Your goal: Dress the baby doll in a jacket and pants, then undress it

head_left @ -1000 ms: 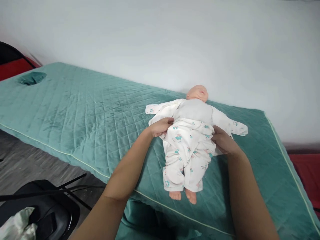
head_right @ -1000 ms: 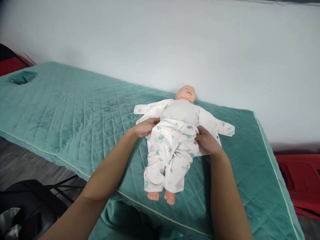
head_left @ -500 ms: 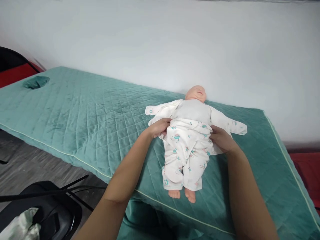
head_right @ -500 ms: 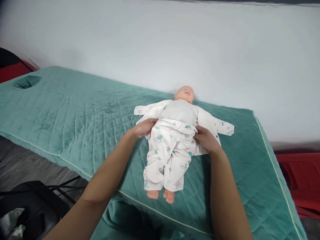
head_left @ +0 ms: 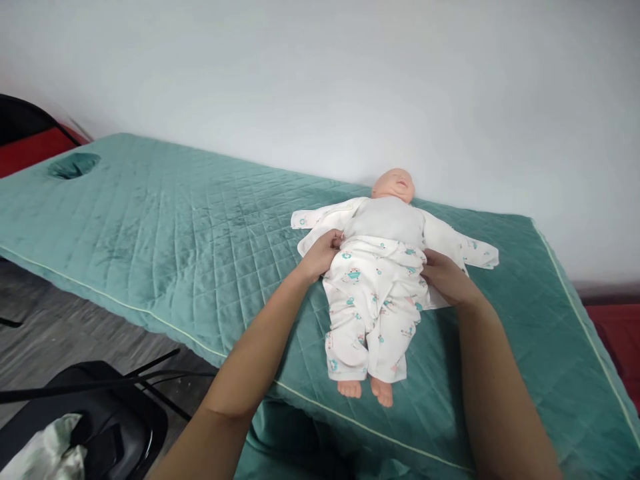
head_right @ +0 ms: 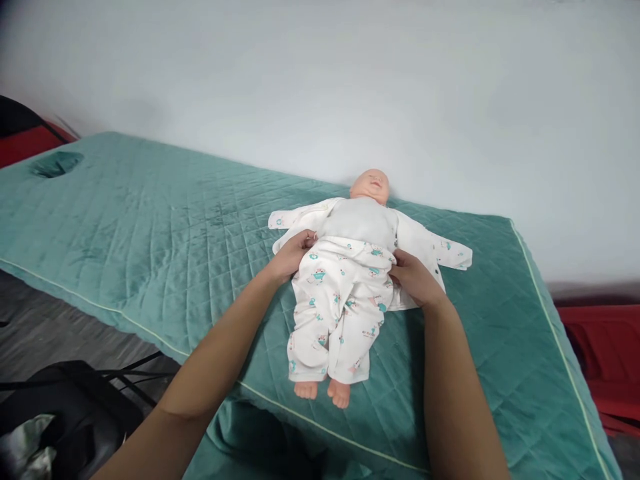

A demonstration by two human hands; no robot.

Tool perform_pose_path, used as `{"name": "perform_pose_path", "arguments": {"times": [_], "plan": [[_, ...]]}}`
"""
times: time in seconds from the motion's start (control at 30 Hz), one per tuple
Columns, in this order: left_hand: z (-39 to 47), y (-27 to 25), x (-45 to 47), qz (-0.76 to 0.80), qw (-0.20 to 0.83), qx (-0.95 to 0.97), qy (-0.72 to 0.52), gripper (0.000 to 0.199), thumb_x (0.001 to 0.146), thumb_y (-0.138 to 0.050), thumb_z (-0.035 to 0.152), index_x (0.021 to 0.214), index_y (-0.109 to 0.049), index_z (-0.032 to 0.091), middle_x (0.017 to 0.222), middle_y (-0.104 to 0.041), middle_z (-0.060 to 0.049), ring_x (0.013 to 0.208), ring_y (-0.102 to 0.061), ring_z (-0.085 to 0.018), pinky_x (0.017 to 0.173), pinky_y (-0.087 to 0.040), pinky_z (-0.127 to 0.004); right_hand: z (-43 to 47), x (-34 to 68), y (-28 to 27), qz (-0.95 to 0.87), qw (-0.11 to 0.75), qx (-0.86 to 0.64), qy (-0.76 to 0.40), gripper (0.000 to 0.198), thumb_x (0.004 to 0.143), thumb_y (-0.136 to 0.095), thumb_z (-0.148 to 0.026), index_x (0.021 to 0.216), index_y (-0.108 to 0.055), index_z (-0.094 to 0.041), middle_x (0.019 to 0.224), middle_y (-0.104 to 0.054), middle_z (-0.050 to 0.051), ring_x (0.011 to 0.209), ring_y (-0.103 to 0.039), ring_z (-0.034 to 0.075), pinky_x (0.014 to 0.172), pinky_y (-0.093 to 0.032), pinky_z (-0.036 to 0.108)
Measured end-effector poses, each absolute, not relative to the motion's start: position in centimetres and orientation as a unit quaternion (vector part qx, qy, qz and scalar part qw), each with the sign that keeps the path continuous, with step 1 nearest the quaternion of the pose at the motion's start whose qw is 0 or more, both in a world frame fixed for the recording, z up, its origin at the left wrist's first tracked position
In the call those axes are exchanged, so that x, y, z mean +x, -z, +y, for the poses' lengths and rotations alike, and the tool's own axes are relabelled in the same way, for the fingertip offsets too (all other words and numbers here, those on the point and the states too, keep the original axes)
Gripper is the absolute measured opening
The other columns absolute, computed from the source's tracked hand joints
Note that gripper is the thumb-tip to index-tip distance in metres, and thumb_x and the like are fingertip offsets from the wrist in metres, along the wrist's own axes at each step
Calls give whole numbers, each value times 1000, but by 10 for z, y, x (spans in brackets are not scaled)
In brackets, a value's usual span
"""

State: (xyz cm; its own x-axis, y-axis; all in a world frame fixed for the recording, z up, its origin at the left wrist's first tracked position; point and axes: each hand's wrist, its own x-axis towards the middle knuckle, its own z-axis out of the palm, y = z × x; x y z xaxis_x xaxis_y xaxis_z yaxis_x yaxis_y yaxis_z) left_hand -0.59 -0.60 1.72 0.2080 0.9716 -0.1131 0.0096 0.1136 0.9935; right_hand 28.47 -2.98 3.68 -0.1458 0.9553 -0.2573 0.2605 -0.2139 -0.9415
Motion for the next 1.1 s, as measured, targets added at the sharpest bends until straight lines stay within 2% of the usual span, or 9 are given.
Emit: {"name": "perform_pose_path", "arguments": {"times": [0.13,0.37,0.53,0.67,0.8,0.87,0.93,1.03,1.1], "plan": [[-6,-20,-14,482,593,528,-372,37,63,-66,21,99,-59,20,77,-54,5,62,-44,-9,56,-33,-20,-30,285,-36,-536,319,-573,-531,28,66,-74,-35,89,-65,-21,70,-66,-2,70,-59,17,64,-46,28],[-9,-25,-19,486,542,610,-312,21,66,-61,24,86,-54,18,76,-54,5,66,-45,-10,57,-31,-21,-29,287,-32,-544,323,-555,-541,26,68,-73,-34,90,-66,-22,71,-69,0,76,-61,21,67,-48,30],[-4,-26,-13,519,502,622,-303,33,66,-63,23,98,-54,20,83,-62,2,72,-54,-13,60,-39,-21,-29,284,-34,-543,326,-561,-534,22,66,-71,-31,86,-65,-23,68,-68,-1,70,-59,20,62,-45,30],[16,-44,-8,551,466,654,-229,25,55,-63,10,79,-57,18,74,-66,-3,77,-62,-21,66,-46,-25,-28,277,-42,-511,322,-592,-533,20,61,-68,-27,78,-58,-21,64,-63,-3,60,-51,14,54,-37,25],[34,-64,-5,570,510,639,-81,24,48,-54,2,67,-57,17,65,-65,-7,65,-65,-25,62,-48,-31,-27,276,-46,-518,316,-581,-543,16,62,-65,-25,74,-56,-21,60,-57,-6,55,-44,10,51,-33,23],[38,-68,-5,552,523,646,-64,24,47,-51,3,65,-59,16,67,-66,-8,61,-64,-24,59,-48,-30,-26,279,-46,-535,306,-580,-533,13,64,-65,-26,72,-56,-20,56,-53,-7,53,-40,9,50,-31,23],[39,-68,-6,530,514,669,-84,23,47,-50,4,63,-60,16,67,-66,-6,59,-62,-21,55,-45,-27,-26,282,-44,-549,302,-567,-535,12,67,-66,-28,72,-58,-20,57,-55,-6,54,-43,10,51,-33,22],[38,-62,-10,503,476,713,-113,16,50,-51,6,59,-62,16,64,-65,-4,59,-59,-18,52,-40,-24,-27,283,-43,-555,313,-538,-551,14,69,-70,-30,79,-66,-20,66,-66,-2,63,-55,15,57,-44,25],[37,-58,-12,477,482,724,-126,17,52,-52,7,60,-63,16,65,-66,-3,63,-60,-18,54,-41,-23,-28,283,-43,-555,320,-520,-565,19,70,-73,-29,87,-72,-22,75,-73,0,74,-63,20,66,-51,29]]}}
